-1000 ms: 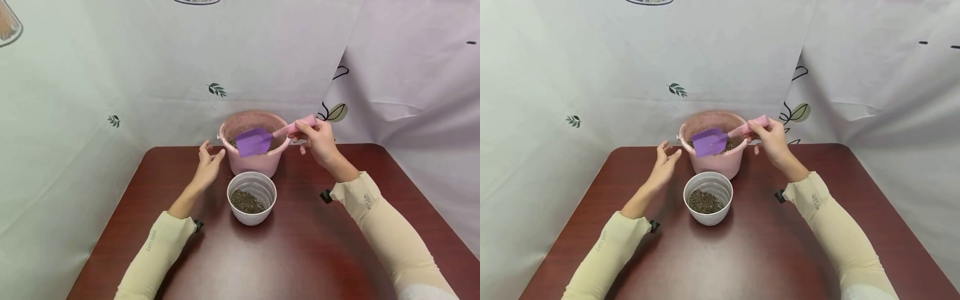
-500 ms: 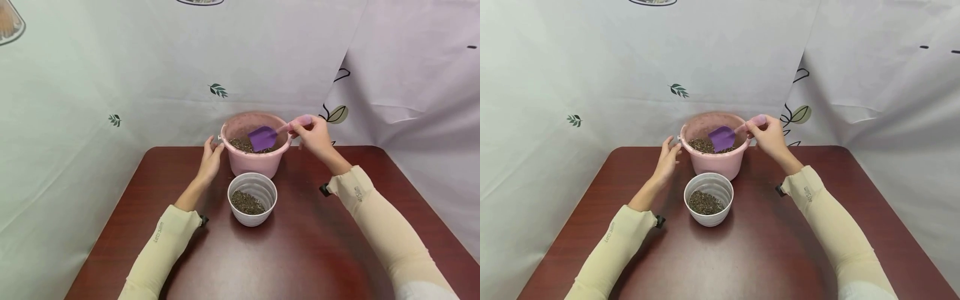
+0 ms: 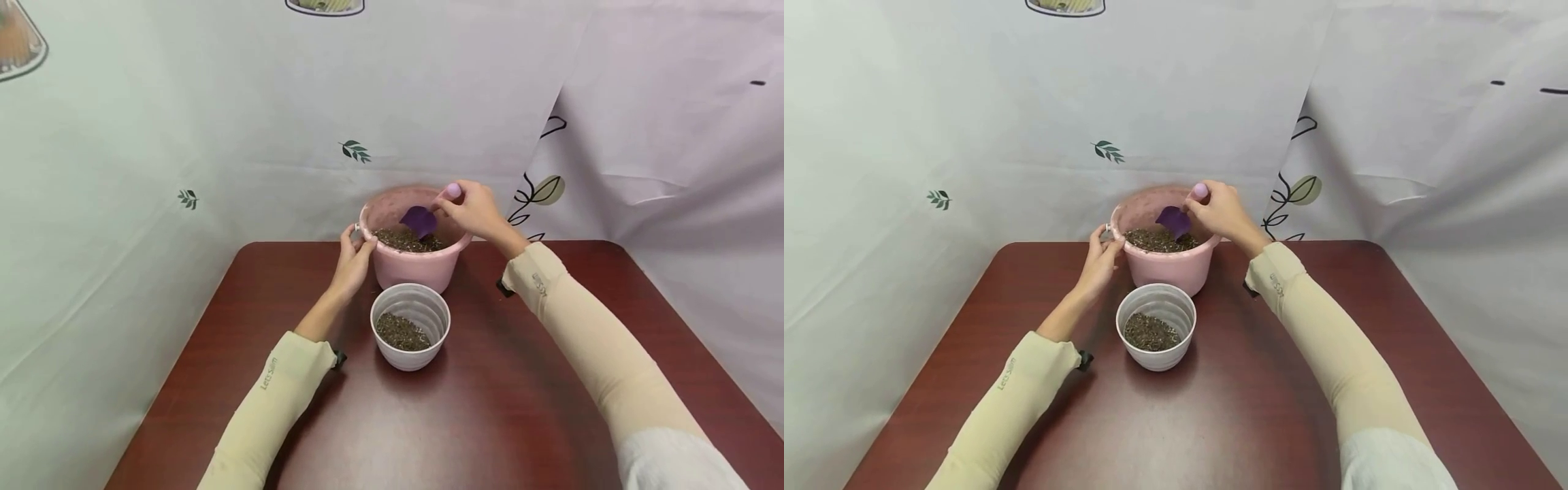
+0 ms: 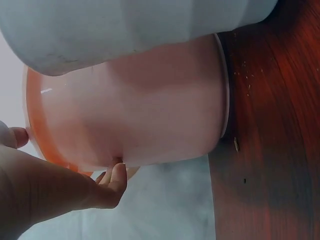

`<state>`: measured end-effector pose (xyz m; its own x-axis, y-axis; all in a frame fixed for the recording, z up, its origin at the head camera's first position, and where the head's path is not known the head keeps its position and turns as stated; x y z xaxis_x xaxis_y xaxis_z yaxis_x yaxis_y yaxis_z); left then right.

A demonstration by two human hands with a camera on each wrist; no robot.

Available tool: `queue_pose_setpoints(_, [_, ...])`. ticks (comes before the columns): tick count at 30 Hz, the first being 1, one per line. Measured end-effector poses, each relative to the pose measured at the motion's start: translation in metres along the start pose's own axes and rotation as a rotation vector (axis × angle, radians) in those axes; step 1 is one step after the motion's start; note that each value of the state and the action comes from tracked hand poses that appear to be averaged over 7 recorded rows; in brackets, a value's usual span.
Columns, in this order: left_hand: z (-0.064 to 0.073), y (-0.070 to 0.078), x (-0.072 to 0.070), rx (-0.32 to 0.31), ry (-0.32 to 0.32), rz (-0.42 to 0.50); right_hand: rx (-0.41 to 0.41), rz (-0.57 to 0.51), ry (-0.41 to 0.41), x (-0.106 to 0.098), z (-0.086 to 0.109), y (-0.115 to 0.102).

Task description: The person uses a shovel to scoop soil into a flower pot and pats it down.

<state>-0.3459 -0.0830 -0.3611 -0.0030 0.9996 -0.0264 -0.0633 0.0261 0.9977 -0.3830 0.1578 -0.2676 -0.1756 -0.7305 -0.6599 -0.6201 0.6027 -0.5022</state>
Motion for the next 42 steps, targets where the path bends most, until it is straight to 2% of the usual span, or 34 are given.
queue_pose_setpoints(5, [0.003, 0.0, -0.001, 0.005, 0.015, -0.01, -0.023, 0.066, -0.083, 0.011, -0.008, 0.002])
queue_pose_setpoints(14, [0.008, 0.002, -0.003, -0.002, 0.011, -0.022, -0.135, 0.131, -0.146, 0.023, -0.015, -0.004])
queue_pose_setpoints(19, [0.005, 0.002, -0.004, 0.006, -0.01, -0.011, -0.163, 0.135, -0.118, 0.023, -0.013, -0.004])
queue_pose_setpoints(25, [0.003, 0.001, -0.004, 0.012, -0.024, -0.025, -0.183, 0.121, -0.132, 0.022, -0.01, -0.007])
queue_pose_setpoints(29, [0.003, -0.003, -0.004, 0.015, -0.027, -0.032, -0.195, 0.103, -0.102, 0.021, -0.008, -0.008])
queue_pose_setpoints(33, [0.003, -0.005, -0.002, 0.018, -0.032, -0.034, -0.172, 0.065, -0.069, 0.017, -0.003, -0.006])
queue_pose_setpoints(36, [0.003, -0.006, -0.001, 0.018, -0.035, -0.028, -0.12, 0.015, -0.058, 0.013, 0.0, -0.002])
queue_pose_setpoints(42, [-0.001, -0.004, 0.001, 0.023, -0.049, -0.007, -0.013, -0.206, -0.058, 0.007, 0.005, 0.007])
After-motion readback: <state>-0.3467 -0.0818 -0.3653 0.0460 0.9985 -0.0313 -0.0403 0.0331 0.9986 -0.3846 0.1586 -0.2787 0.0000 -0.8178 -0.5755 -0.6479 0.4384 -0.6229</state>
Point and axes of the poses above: each hand's wrist, its own z-axis away from the middle knuckle, its own x-axis out of the palm, y = z × x, the point moved 4 cm from there along -z, towards the middle knuckle, and after that the axes turned 12 degrees about -x, right-handed, at the moved point
